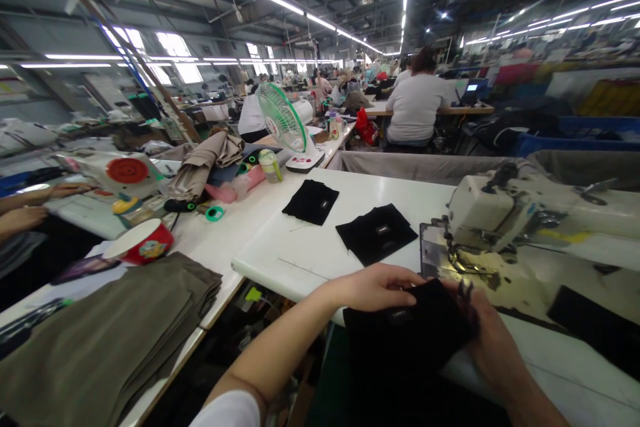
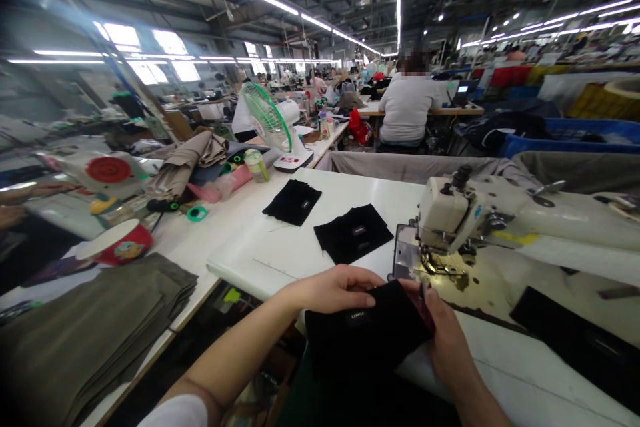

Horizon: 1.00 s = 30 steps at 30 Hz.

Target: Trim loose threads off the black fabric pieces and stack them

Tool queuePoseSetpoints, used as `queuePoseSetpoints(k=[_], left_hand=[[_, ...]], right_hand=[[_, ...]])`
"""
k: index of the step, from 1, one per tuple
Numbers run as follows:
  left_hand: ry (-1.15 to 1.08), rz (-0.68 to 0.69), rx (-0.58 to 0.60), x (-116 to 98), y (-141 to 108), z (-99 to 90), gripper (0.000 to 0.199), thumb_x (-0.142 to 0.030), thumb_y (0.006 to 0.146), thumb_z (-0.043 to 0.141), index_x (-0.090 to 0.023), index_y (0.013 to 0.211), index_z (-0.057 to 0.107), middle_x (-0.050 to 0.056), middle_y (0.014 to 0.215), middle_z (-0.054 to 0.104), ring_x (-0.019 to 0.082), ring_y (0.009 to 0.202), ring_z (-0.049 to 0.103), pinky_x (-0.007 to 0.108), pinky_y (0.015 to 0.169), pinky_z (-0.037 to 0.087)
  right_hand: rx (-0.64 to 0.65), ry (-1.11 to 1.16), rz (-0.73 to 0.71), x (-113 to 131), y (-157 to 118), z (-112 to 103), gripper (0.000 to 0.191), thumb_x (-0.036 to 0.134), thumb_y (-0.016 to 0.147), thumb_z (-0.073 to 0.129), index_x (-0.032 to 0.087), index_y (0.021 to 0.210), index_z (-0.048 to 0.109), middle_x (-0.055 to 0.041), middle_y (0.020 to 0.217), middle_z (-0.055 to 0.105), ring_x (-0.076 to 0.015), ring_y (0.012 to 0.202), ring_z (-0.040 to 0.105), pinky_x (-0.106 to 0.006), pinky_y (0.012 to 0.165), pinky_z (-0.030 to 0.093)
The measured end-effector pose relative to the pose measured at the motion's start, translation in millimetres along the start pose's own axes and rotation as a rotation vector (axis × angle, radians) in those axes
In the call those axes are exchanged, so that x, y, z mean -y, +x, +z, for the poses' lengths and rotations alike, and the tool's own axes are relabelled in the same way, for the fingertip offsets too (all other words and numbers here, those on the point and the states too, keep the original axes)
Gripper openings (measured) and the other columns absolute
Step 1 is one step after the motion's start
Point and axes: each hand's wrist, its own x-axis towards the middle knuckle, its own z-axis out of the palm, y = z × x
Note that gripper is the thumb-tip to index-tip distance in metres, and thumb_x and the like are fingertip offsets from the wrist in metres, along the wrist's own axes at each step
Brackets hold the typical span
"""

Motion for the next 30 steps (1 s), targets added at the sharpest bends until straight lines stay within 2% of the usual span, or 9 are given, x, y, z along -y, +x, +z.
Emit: queuePoseSetpoints(k=[2, 4, 6, 9, 11, 15, 19, 25, 30], left_hand=[[-0.004, -0.04, -0.029, 6.0, 0.2, -2.3, 0.026, -0.025, 0.085, 0.065, -0.019, 0.11, 0.072, 0.005, 0.099, 0.073, 0.018, 0.091, 0.066, 0.03, 0.086, 0.05], [-0.043, -0.11, -0.076, 12.8, 1.0, -5.1, 0.028, -0.032, 0.085, 0.067, -0.017, 0.109, 0.071, 0.004, 0.09, 0.073, 0.017, 0.081, 0.066, 0.028, 0.076, 0.051], [-0.098, -0.208, -0.089, 18.0, 0.5, -9.2, 0.032, -0.037, 0.08, 0.072, -0.016, 0.105, 0.07, 0.003, 0.08, 0.072, 0.015, 0.07, 0.064, 0.025, 0.066, 0.049], [-0.177, -0.27, -0.09, 21.2, -4.1, -16.6, 0.028, -0.032, 0.073, 0.078, -0.016, 0.095, 0.071, 0.003, 0.086, 0.074, 0.016, 0.076, 0.066, 0.025, 0.07, 0.049], [-0.174, -0.279, -0.113, 22.0, -8.8, -20.7, 0.028, -0.027, 0.071, 0.08, -0.017, 0.096, 0.071, 0.003, 0.089, 0.074, 0.017, 0.082, 0.067, 0.027, 0.076, 0.05], [-0.145, -0.262, -0.292, 26.8, -16.6, -23.8, 0.038, -0.024, 0.068, 0.08, -0.019, 0.104, 0.071, 0.003, 0.095, 0.075, 0.019, 0.087, 0.068, 0.03, 0.083, 0.05], [-0.21, -0.274, -0.456, 33.0, -20.1, -22.9, 0.038, -0.029, 0.069, 0.081, -0.019, 0.104, 0.07, 0.004, 0.088, 0.074, 0.018, 0.079, 0.067, 0.03, 0.076, 0.051], [-0.3, -0.255, -0.505, 33.1, -21.9, -22.7, 0.039, -0.028, 0.067, 0.083, -0.018, 0.102, 0.069, 0.004, 0.088, 0.074, 0.016, 0.077, 0.066, 0.028, 0.075, 0.05], [-0.235, -0.256, -0.508, 25.6, -23.7, -20.3, 0.039, -0.031, 0.067, 0.082, -0.018, 0.102, 0.071, 0.004, 0.086, 0.074, 0.018, 0.078, 0.066, 0.03, 0.075, 0.051]], right_hand=[[0.079, 0.135, 0.12, 7.9, 0.6, 5.8, 0.051, 0.068, 0.077, 0.062, 0.021, 0.093, 0.073, -0.0092, 0.08, 0.073, -0.0291, 0.073, 0.069, -0.045, 0.07, 0.056], [0.012, 0.128, 0.173, 14.7, 2.0, 9.6, 0.046, 0.056, 0.064, 0.08, 0.019, 0.091, 0.073, -0.0071, 0.08, 0.074, -0.0273, 0.075, 0.068, -0.041, 0.072, 0.055], [-0.08, 0.147, 0.197, 17.8, 4.3, 10.1, 0.047, 0.053, 0.063, 0.081, 0.018, 0.092, 0.072, -0.0066, 0.08, 0.074, -0.0257, 0.076, 0.068, -0.039, 0.074, 0.055], [-0.239, 0.163, 0.2, 16.0, 7.4, 5.3, 0.049, 0.051, 0.062, 0.082, 0.017, 0.095, 0.072, -0.007, 0.086, 0.074, -0.0253, 0.083, 0.068, -0.04, 0.083, 0.053], [-0.301, 0.171, 0.196, 12.8, 8.4, 0.9, 0.048, 0.05, 0.062, 0.082, 0.017, 0.096, 0.072, -0.0062, 0.088, 0.074, -0.025, 0.086, 0.067, -0.04, 0.086, 0.052], [-0.386, 0.248, 0.209, 7.9, 9.1, -3.9, 0.047, 0.049, 0.063, 0.081, 0.018, 0.096, 0.071, -0.0036, 0.085, 0.073, -0.024, 0.085, 0.067, -0.039, 0.084, 0.052], [-0.372, 0.245, 0.181, 7.5, 9.6, -4.4, 0.044, 0.048, 0.065, 0.08, 0.018, 0.096, 0.072, -0.004, 0.087, 0.073, -0.0242, 0.086, 0.067, -0.04, 0.085, 0.052], [-0.298, 0.27, 0.116, 12.6, 10.2, -5.1, 0.038, 0.041, 0.067, 0.079, 0.02, 0.098, 0.072, -0.0046, 0.097, 0.074, -0.0237, 0.096, 0.066, -0.039, 0.094, 0.048], [-0.318, 0.144, 0.092, 15.2, 9.3, -8.6, 0.038, 0.046, 0.07, 0.076, 0.019, 0.097, 0.073, -0.0034, 0.089, 0.073, -0.0231, 0.088, 0.065, -0.037, 0.087, 0.049]])
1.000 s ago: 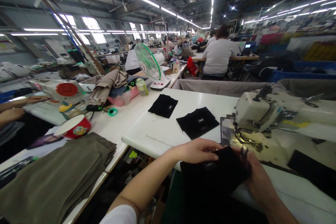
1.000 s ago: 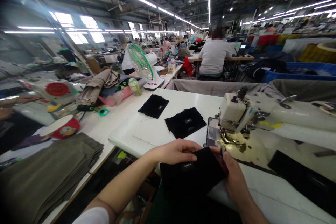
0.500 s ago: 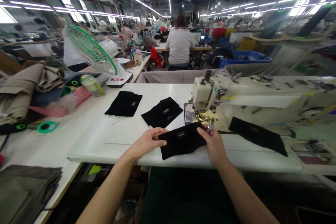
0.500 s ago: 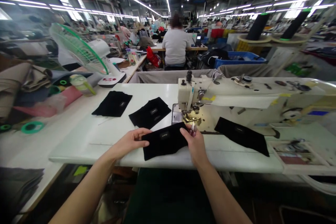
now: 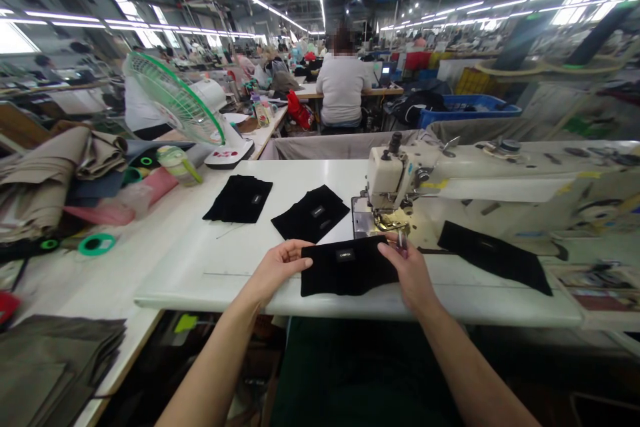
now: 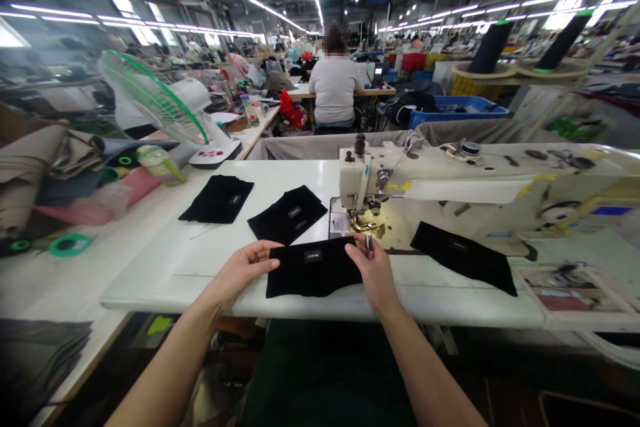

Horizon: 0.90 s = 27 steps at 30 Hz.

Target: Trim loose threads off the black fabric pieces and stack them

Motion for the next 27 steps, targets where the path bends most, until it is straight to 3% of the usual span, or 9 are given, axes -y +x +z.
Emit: queuePoseSetpoints(k=[6, 14, 20, 25, 27], left_hand=[[-0.01, 0.034, 0.009, -5.0, -1.0, 3.1, 0.031, -0.032, 0.07, 0.08, -0.018, 0.096, 0.072, 0.002, 0.084, 0.072, 0.017, 0.08, 0.065, 0.029, 0.078, 0.048], [0.033, 0.072, -0.055, -5.0, 11.5, 9.8, 0.021, -0.036, 0.075, 0.073, -0.018, 0.082, 0.065, -0.002, 0.074, 0.062, 0.013, 0.07, 0.056, 0.026, 0.069, 0.044], [0.201, 0.106, -0.061, -6.3, 18.4, 20.0, 0.022, -0.039, 0.076, 0.069, -0.018, 0.078, 0.061, -0.003, 0.071, 0.056, 0.013, 0.068, 0.051, 0.026, 0.067, 0.041], [0.275, 0.117, -0.051, -3.3, 20.8, 19.6, 0.023, -0.04, 0.077, 0.065, -0.018, 0.079, 0.06, -0.003, 0.07, 0.054, 0.014, 0.066, 0.05, 0.027, 0.064, 0.041], [0.353, 0.144, -0.06, -0.8, 22.2, 18.0, 0.021, -0.039, 0.078, 0.063, -0.018, 0.078, 0.059, -0.004, 0.067, 0.052, 0.014, 0.064, 0.049, 0.027, 0.061, 0.04]], right_hand=[[-0.03, -0.261, -0.044, 3.5, -6.2, -11.8, 0.033, 0.052, 0.074, 0.07, 0.018, 0.077, 0.07, -0.0017, 0.069, 0.066, -0.0186, 0.066, 0.057, -0.031, 0.068, 0.046], [0.017, -0.41, -0.083, 3.3, -18.5, -23.6, 0.034, 0.053, 0.076, 0.065, 0.019, 0.075, 0.07, -0.0028, 0.068, 0.067, -0.0178, 0.061, 0.055, -0.029, 0.061, 0.046], [0.021, -0.425, -0.154, 1.4, -15.0, -29.0, 0.033, 0.051, 0.084, 0.058, 0.02, 0.075, 0.064, -0.0018, 0.071, 0.066, -0.018, 0.065, 0.058, -0.029, 0.065, 0.047], [-0.002, -0.549, -0.371, -3.9, -12.6, -33.5, 0.026, 0.043, 0.091, 0.054, 0.021, 0.08, 0.063, -0.0042, 0.084, 0.067, -0.018, 0.071, 0.058, -0.029, 0.069, 0.047], [-0.017, -0.571, -0.396, -5.5, -12.8, -34.4, 0.026, 0.043, 0.093, 0.052, 0.022, 0.081, 0.061, -0.0048, 0.085, 0.067, -0.0191, 0.076, 0.06, -0.029, 0.072, 0.047]])
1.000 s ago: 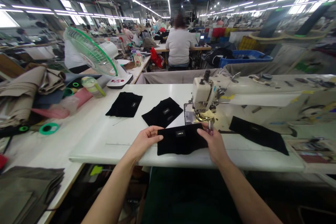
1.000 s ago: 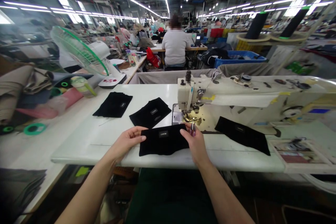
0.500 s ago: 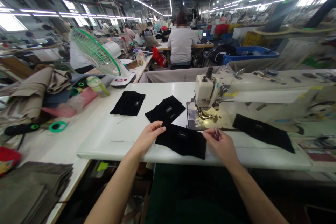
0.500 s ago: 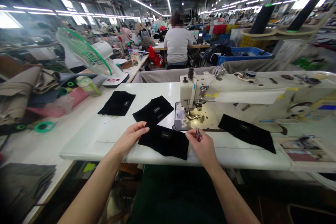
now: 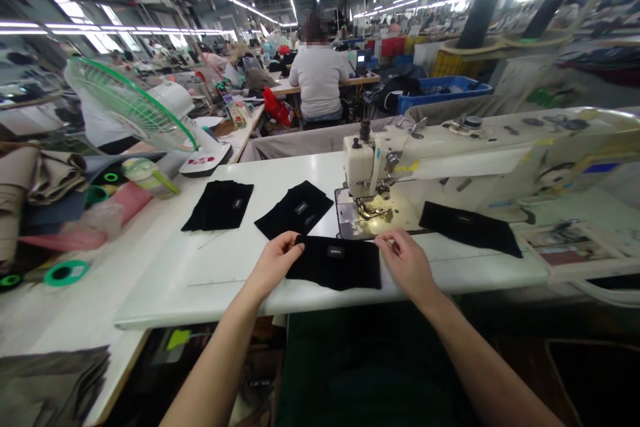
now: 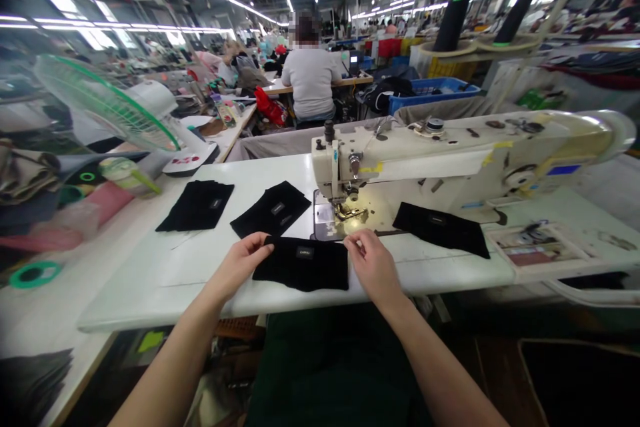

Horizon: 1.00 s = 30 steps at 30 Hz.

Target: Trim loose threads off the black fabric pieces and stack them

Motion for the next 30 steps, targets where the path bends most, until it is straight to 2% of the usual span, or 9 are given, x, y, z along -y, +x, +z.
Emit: queuePoseSetpoints(k=[4, 9, 11, 14, 17, 20, 23, 26, 30], left_hand=[[0.261, 0.104, 0.0, 3.2, 2.7, 0.6, 0.015, -0.033, 0.08, 0.059, -0.019, 0.078, 0.062, -0.002, 0.067, 0.054, 0.016, 0.064, 0.052, 0.029, 0.061, 0.043], [0.448, 0.375, -0.135, -12.4, 2.5, 15.0, 0.022, -0.027, 0.082, 0.062, -0.019, 0.102, 0.068, 0.009, 0.11, 0.069, 0.025, 0.103, 0.062, 0.038, 0.085, 0.051], [0.393, 0.452, -0.044, -21.9, 3.3, 27.0, 0.023, -0.027, 0.088, 0.059, -0.021, 0.108, 0.068, 0.009, 0.121, 0.068, 0.025, 0.108, 0.063, 0.038, 0.087, 0.053], [0.3, 0.549, 0.197, -31.2, 10.4, 46.9, 0.028, -0.023, 0.087, 0.061, -0.023, 0.115, 0.068, 0.008, 0.128, 0.067, 0.024, 0.118, 0.061, 0.04, 0.104, 0.046], [0.283, 0.501, 0.37, -31.6, 22.6, 61.5, 0.025, -0.024, 0.083, 0.066, -0.021, 0.108, 0.071, 0.007, 0.113, 0.072, 0.023, 0.108, 0.065, 0.037, 0.099, 0.047], [0.28, 0.365, 0.42, -28.2, 31.7, 68.0, 0.013, -0.027, 0.081, 0.067, -0.019, 0.09, 0.073, 0.003, 0.088, 0.073, 0.021, 0.086, 0.066, 0.033, 0.084, 0.051], [0.157, 0.265, 0.377, -26.5, 32.9, 69.8, 0.016, -0.03, 0.081, 0.065, -0.018, 0.087, 0.073, 0.002, 0.084, 0.072, 0.02, 0.081, 0.065, 0.031, 0.078, 0.05], [0.103, 0.201, 0.294, -26.4, 28.9, 70.5, 0.016, -0.03, 0.079, 0.066, -0.017, 0.085, 0.074, 0.003, 0.086, 0.073, 0.02, 0.081, 0.065, 0.031, 0.079, 0.05], [0.065, 0.137, 0.266, -26.7, 23.5, 71.1, 0.018, -0.03, 0.077, 0.068, -0.017, 0.087, 0.074, 0.003, 0.085, 0.074, 0.02, 0.08, 0.066, 0.032, 0.079, 0.05]], right_hand=[[0.025, -0.008, 0.112, -0.9, -0.9, 0.5, 0.029, 0.048, 0.094, 0.05, 0.022, 0.085, 0.06, -0.003, 0.079, 0.068, -0.0204, 0.073, 0.063, -0.03, 0.068, 0.047], [0.062, 0.037, 0.145, 2.6, 0.4, 2.0, 0.029, 0.049, 0.093, 0.052, 0.023, 0.087, 0.062, -0.0024, 0.08, 0.07, -0.0212, 0.074, 0.066, -0.029, 0.068, 0.047], [0.092, 0.064, 0.131, 6.0, 0.3, 2.9, 0.028, 0.048, 0.093, 0.052, 0.023, 0.088, 0.062, -0.0021, 0.081, 0.07, -0.0207, 0.075, 0.066, -0.029, 0.069, 0.048], [0.131, 0.103, 0.097, 11.7, -0.7, 2.2, 0.026, 0.046, 0.094, 0.051, 0.023, 0.089, 0.063, -0.002, 0.084, 0.071, -0.02, 0.078, 0.067, -0.029, 0.072, 0.05], [0.132, 0.105, 0.074, 13.4, -0.5, -2.9, 0.027, 0.047, 0.093, 0.051, 0.023, 0.091, 0.063, -0.003, 0.086, 0.071, -0.0208, 0.081, 0.068, -0.029, 0.074, 0.051], [0.098, 0.051, 0.091, 8.0, 2.1, -10.5, 0.03, 0.05, 0.093, 0.051, 0.023, 0.091, 0.063, -0.0048, 0.087, 0.072, -0.0225, 0.082, 0.068, -0.031, 0.074, 0.051], [0.057, -0.034, 0.171, 0.8, 4.5, -16.1, 0.032, 0.052, 0.093, 0.049, 0.023, 0.091, 0.061, -0.0056, 0.087, 0.073, -0.0241, 0.081, 0.069, -0.035, 0.077, 0.051], [-0.033, -0.113, 0.258, 2.2, 2.1, -17.5, 0.041, 0.057, 0.091, 0.05, 0.021, 0.107, 0.058, -0.0082, 0.096, 0.073, -0.0265, 0.085, 0.07, -0.038, 0.076, 0.052], [0.031, -0.138, 0.154, 18.7, -8.6, -12.4, 0.04, 0.048, 0.101, 0.033, 0.021, 0.119, 0.056, -0.009, 0.103, 0.072, -0.0254, 0.093, 0.07, -0.037, 0.079, 0.052]])
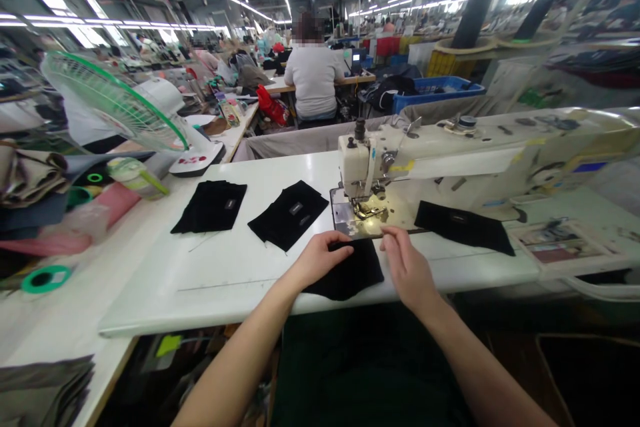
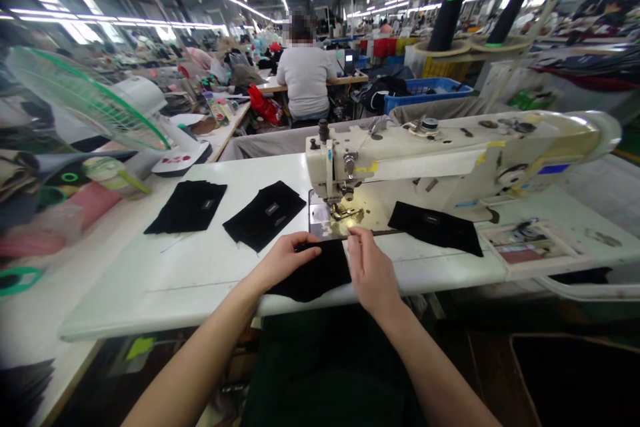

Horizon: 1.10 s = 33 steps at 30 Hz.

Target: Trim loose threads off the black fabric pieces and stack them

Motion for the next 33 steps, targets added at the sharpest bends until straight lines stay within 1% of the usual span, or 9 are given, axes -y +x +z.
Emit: queuePoseSetpoints(k=[1, 4, 8, 15, 20, 29, 33], left_hand=[[-0.015, -0.004, 0.004, -0.5, -1.0, 0.2, 0.019, -0.031, 0.077, 0.068, -0.017, 0.088, 0.074, 0.004, 0.086, 0.074, 0.021, 0.081, 0.066, 0.032, 0.08, 0.05], [-0.06, 0.002, 0.019, -3.1, -3.6, -0.1, 0.02, -0.031, 0.077, 0.068, -0.018, 0.09, 0.075, 0.005, 0.09, 0.076, 0.022, 0.086, 0.067, 0.034, 0.084, 0.05], [-0.113, -0.018, 0.01, -6.6, -6.5, -0.2, 0.022, -0.033, 0.078, 0.069, -0.018, 0.093, 0.075, 0.005, 0.093, 0.076, 0.023, 0.09, 0.068, 0.035, 0.087, 0.05], [-0.205, -0.043, -0.017, -5.0, -7.0, 2.7, 0.022, -0.031, 0.076, 0.072, -0.018, 0.094, 0.076, 0.005, 0.094, 0.077, 0.022, 0.09, 0.069, 0.035, 0.089, 0.05], [-0.253, -0.071, -0.008, -3.6, -8.2, 4.7, 0.023, -0.032, 0.077, 0.072, -0.017, 0.093, 0.075, 0.005, 0.091, 0.076, 0.021, 0.084, 0.068, 0.033, 0.084, 0.05], [-0.232, -0.044, 0.025, -5.6, -9.7, 11.0, 0.022, -0.034, 0.077, 0.071, -0.017, 0.091, 0.074, 0.005, 0.089, 0.075, 0.021, 0.084, 0.066, 0.032, 0.081, 0.05], [-0.21, -0.049, 0.012, -7.3, -10.4, 12.6, 0.022, -0.035, 0.077, 0.071, -0.017, 0.09, 0.074, 0.004, 0.088, 0.074, 0.021, 0.084, 0.066, 0.032, 0.08, 0.05]], right_hand=[[0.016, -0.009, -0.059, 4.0, -3.4, 1.8, 0.038, 0.044, 0.102, 0.032, 0.021, 0.118, 0.058, -0.009, 0.105, 0.072, -0.0247, 0.094, 0.07, -0.036, 0.08, 0.052], [0.015, -0.047, -0.213, 11.2, -10.0, 8.5, 0.031, 0.038, 0.101, 0.04, 0.02, 0.118, 0.059, -0.0098, 0.108, 0.07, -0.0235, 0.095, 0.068, -0.034, 0.08, 0.053], [-0.028, -0.118, -0.304, 10.7, -11.0, 14.6, 0.029, 0.035, 0.101, 0.044, 0.02, 0.12, 0.06, -0.0098, 0.103, 0.069, -0.0229, 0.093, 0.067, -0.033, 0.077, 0.053], [-0.053, -0.179, -0.322, 7.7, -9.8, 14.8, 0.027, 0.033, 0.101, 0.045, 0.019, 0.118, 0.061, -0.0092, 0.103, 0.069, -0.0234, 0.094, 0.067, -0.033, 0.078, 0.053], [-0.071, -0.173, -0.314, 6.5, -9.2, 15.3, 0.026, 0.034, 0.102, 0.044, 0.019, 0.117, 0.06, -0.0093, 0.104, 0.069, -0.0233, 0.095, 0.067, -0.032, 0.077, 0.053], [-0.105, -0.158, -0.349, 3.5, -9.6, 20.9, 0.029, 0.035, 0.102, 0.044, 0.018, 0.119, 0.06, -0.0104, 0.103, 0.069, -0.0234, 0.092, 0.068, -0.033, 0.076, 0.055], [-0.131, -0.162, -0.385, 2.2, -10.2, 22.4, 0.028, 0.031, 0.103, 0.042, 0.019, 0.115, 0.065, -0.01, 0.102, 0.072, -0.0222, 0.092, 0.069, -0.032, 0.077, 0.055]])
